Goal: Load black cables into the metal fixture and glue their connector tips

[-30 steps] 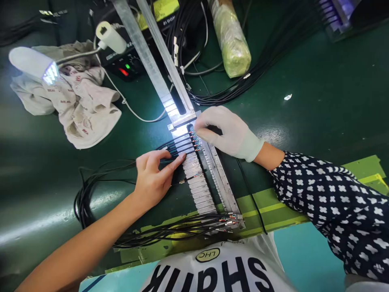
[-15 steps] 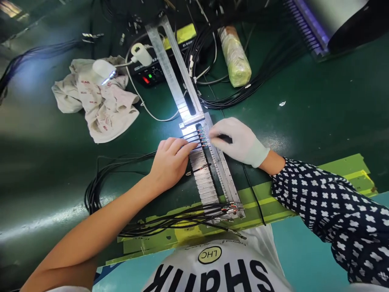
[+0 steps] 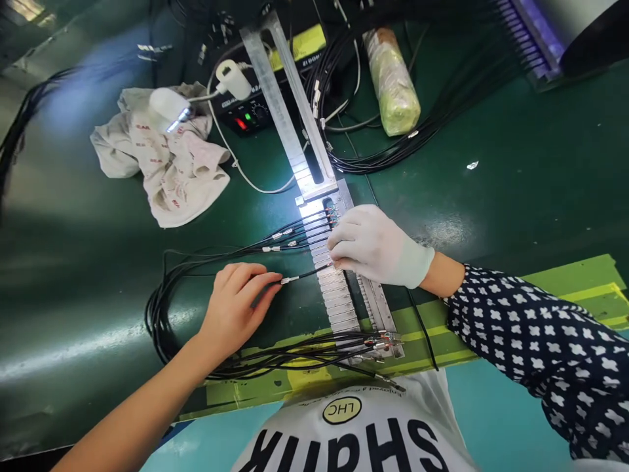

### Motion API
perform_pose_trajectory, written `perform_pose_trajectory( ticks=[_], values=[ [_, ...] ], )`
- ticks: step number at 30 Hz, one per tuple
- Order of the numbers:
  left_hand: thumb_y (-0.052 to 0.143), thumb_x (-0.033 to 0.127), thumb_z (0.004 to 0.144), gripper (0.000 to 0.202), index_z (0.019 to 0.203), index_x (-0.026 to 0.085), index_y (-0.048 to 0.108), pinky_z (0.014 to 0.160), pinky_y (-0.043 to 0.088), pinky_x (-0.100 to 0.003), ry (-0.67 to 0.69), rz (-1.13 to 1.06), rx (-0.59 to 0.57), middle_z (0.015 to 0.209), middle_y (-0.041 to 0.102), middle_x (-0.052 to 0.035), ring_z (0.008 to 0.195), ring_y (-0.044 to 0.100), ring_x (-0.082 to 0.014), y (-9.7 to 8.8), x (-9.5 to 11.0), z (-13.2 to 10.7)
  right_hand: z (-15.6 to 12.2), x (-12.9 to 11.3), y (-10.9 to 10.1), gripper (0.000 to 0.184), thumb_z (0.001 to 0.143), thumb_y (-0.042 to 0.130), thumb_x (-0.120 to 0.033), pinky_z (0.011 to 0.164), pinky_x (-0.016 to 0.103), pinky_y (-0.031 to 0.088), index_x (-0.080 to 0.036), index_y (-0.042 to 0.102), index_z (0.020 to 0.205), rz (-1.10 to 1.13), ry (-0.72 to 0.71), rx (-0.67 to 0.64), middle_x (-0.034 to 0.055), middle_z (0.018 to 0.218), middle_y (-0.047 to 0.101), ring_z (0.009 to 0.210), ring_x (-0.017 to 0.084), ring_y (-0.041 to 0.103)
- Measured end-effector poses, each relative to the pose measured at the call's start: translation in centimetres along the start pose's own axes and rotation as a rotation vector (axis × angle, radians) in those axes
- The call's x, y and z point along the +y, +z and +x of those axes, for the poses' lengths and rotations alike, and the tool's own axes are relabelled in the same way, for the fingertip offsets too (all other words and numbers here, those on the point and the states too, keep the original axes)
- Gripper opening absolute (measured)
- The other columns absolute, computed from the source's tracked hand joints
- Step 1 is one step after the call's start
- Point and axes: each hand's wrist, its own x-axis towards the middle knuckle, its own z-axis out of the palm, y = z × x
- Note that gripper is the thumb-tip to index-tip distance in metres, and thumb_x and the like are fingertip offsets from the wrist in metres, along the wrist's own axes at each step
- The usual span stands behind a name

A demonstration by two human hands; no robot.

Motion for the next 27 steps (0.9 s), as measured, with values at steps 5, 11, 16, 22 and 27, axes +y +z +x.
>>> perform_pose_trajectory(
  ticks=[5,11,16,22,27],
  values=[
    [0.064,0.026,0.094,0.028,0.118,0.016,0.055,0.088,0.046,-0.036,0.013,-0.151,0.021,0.107,0.066,-0.0079,0.101,0.058,-0.0215,1.0,1.3,1.5,0.2,0.0,-0.4,0.006,0.095,0.065,-0.027,0.094,0.044,0.047,-0.022,0.066,0.092,-0.029,0.022,0.033,-0.0008,0.102,0.073,0.098,0.02,0.064],
    [0.061,0.022,0.096,0.011,0.106,0.018,0.062,0.083,0.047,-0.031,0.018,-0.199,0.052,0.098,0.067,-0.0035,0.091,0.059,-0.0165,1.7,0.4,2.5,0.3,0.2,-0.6,0.007,0.096,0.064,-0.028,0.094,0.044,0.049,-0.022,0.065,0.093,-0.018,0.038,0.027,-0.0004,0.102,0.073,0.098,0.02,0.065],
    [0.061,0.025,0.096,0.011,0.105,0.02,0.066,0.083,0.045,-0.032,-0.027,-0.274,-0.023,0.102,0.066,-0.003,0.095,0.059,-0.0162,1.0,-0.4,1.8,0.6,0.0,-0.4,0.009,0.097,0.063,-0.028,0.093,0.044,0.048,-0.022,0.065,0.091,-0.051,0.01,0.014,-0.0011,0.102,0.073,0.097,0.02,0.064],
    [0.057,0.027,0.099,0.011,0.102,0.02,0.066,0.082,0.044,-0.032,-0.075,-0.363,-0.11,0.098,0.066,-0.0025,0.092,0.059,-0.0153,0.3,-0.2,1.8,0.5,-0.2,-0.2,0.01,0.097,0.062,-0.027,0.093,0.044,0.048,-0.022,0.064,0.089,-0.065,0.0,-0.008,-0.0019,0.102,0.073,0.097,0.019,0.063],
    [0.057,0.03,0.099,0.016,0.107,0.019,0.065,0.078,0.043,-0.032,0.058,-0.191,-0.133,0.099,0.068,-0.0034,0.089,0.06,-0.0165,0.6,-0.4,2.3,0.5,-0.1,-0.3,0.007,0.096,0.063,-0.026,0.092,0.044,0.049,-0.022,0.065,0.09,-0.059,0.019,0.021,-0.0004,0.101,0.073,0.096,0.02,0.063]
  ],
)
